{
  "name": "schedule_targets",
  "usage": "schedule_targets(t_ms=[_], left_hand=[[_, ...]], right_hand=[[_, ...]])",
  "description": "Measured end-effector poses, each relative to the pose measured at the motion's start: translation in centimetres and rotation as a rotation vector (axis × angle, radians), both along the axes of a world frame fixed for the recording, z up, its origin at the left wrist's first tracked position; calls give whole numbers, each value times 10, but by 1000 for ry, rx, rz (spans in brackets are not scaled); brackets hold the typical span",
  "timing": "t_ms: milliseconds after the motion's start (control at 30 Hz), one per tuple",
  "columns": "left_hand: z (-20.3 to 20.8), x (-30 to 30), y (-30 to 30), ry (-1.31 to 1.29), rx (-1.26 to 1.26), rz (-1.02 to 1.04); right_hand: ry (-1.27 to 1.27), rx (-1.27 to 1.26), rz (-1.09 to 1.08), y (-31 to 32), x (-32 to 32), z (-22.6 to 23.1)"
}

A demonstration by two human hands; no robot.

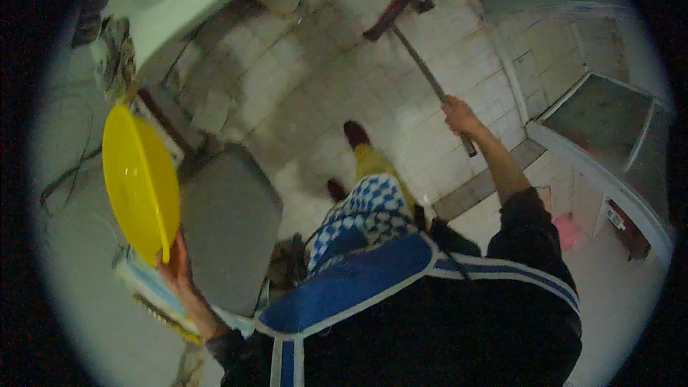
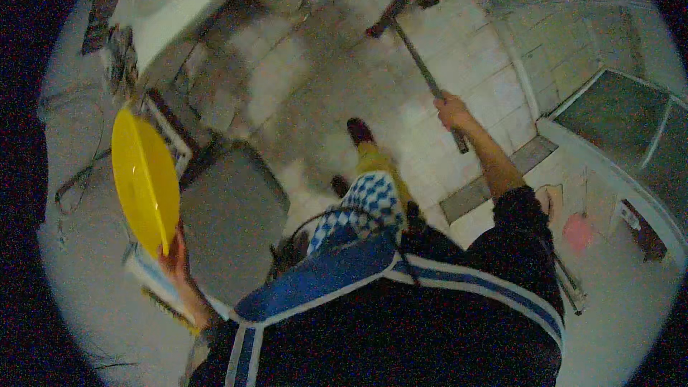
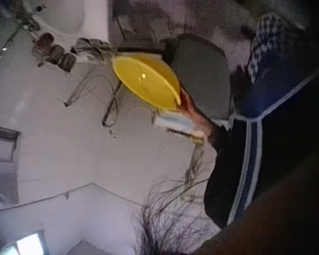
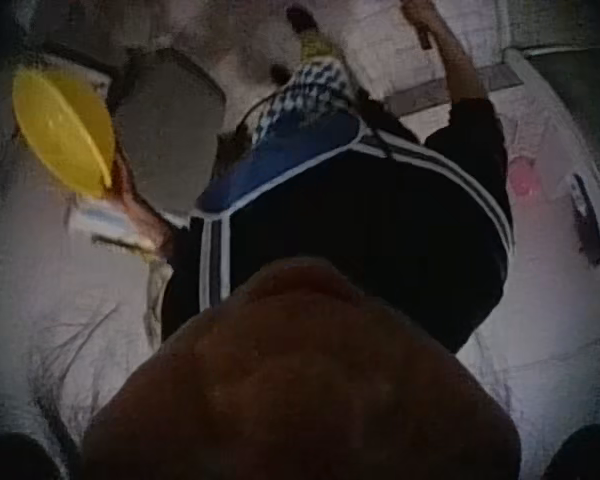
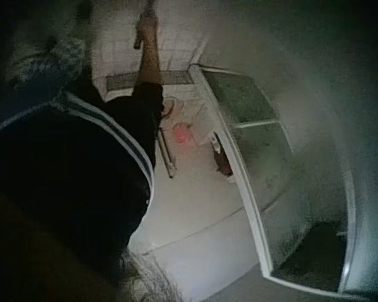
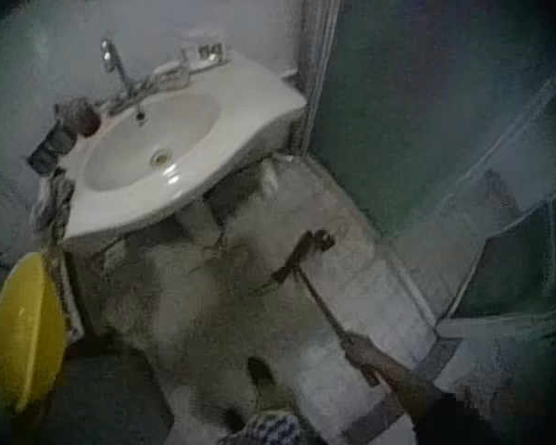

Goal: The person sweeps a tiled bathroom floor using a broom while holding a yellow basin. They repeatedly pour water from the basin onto the floor and continue sweeping the wet area.

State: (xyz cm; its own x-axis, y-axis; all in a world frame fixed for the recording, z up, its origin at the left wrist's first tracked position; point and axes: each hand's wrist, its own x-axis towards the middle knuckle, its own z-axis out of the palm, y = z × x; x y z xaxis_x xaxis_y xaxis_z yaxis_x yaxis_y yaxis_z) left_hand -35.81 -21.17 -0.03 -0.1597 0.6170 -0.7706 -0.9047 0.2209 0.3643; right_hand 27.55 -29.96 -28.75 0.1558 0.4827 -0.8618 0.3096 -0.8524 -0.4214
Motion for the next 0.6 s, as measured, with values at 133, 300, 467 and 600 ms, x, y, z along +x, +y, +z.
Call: schedule_targets(t_ms=[133, 300, 467, 600], left_hand=[[-12, 2, -9, 216, -40, -55], [-14, 37, -29, 447, -77, -241], [-8, 19, -66, 516, -162, -200], [-18, 20, -77, 537, -185, -120]], right_hand=[[313, 44, 18, 36, -64, 40], [760, 65, -44, 109, -216, -74], [755, 44, 56, 83, -217, -132], [424, -198, 121, 37, -105, -41]])
